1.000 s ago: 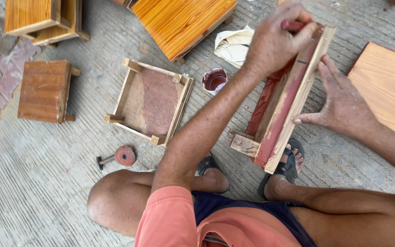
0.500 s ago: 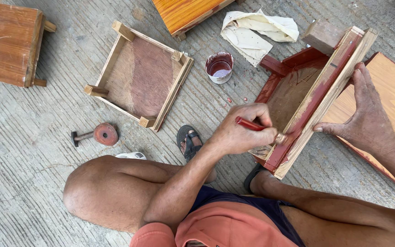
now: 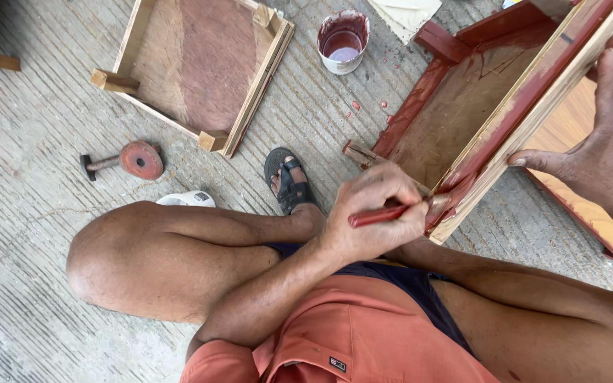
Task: The person sits on the ground holding a wooden stool frame on their lap and paints its rails and legs red using a paintbrush, dipping the brush into a small paint can and rotating the frame to reach different sides.
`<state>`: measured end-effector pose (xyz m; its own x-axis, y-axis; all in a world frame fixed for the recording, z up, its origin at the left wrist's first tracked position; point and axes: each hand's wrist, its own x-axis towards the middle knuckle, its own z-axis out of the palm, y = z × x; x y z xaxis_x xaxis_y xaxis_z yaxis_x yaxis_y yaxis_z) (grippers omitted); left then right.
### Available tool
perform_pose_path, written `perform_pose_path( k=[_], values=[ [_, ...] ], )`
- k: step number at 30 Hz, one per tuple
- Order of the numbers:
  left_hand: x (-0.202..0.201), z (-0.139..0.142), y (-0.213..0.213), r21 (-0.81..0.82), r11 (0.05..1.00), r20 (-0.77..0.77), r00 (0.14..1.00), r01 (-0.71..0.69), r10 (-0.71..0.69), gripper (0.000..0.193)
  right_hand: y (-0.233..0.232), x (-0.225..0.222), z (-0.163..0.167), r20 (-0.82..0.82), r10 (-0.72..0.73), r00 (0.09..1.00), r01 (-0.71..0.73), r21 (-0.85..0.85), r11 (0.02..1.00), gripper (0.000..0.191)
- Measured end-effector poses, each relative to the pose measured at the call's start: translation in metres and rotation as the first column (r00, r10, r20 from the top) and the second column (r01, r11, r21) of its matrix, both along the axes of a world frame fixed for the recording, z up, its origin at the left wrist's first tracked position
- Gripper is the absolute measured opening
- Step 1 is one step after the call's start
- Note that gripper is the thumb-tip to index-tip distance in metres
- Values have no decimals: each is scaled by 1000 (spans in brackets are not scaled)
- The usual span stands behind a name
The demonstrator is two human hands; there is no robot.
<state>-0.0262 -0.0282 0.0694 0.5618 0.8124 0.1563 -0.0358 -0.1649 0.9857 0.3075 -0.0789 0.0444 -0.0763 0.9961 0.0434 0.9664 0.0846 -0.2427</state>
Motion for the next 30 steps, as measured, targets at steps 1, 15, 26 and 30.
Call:
perform_pose_path(
  k=[1,15,26,30],
  values=[
    [-10,3,-8,-20,1000,-3,1000,1,-1,19,3,-3,5,41,-17,999,19,-44,999,145],
    [-35,5,-10,75,997,16,999,35,-36,23,4,-15,1,-60,-151,987,143,-115,983,144],
    [110,-45,128,101,991,-209,975,92,-69,18,7,-23,-14,-65,-261,963,245,-187,951,154],
    [197,-61,184,276,961,-127,991,7,30,22,11,-30,-15,-97,-265,959,245,-181,952,150]
  ],
)
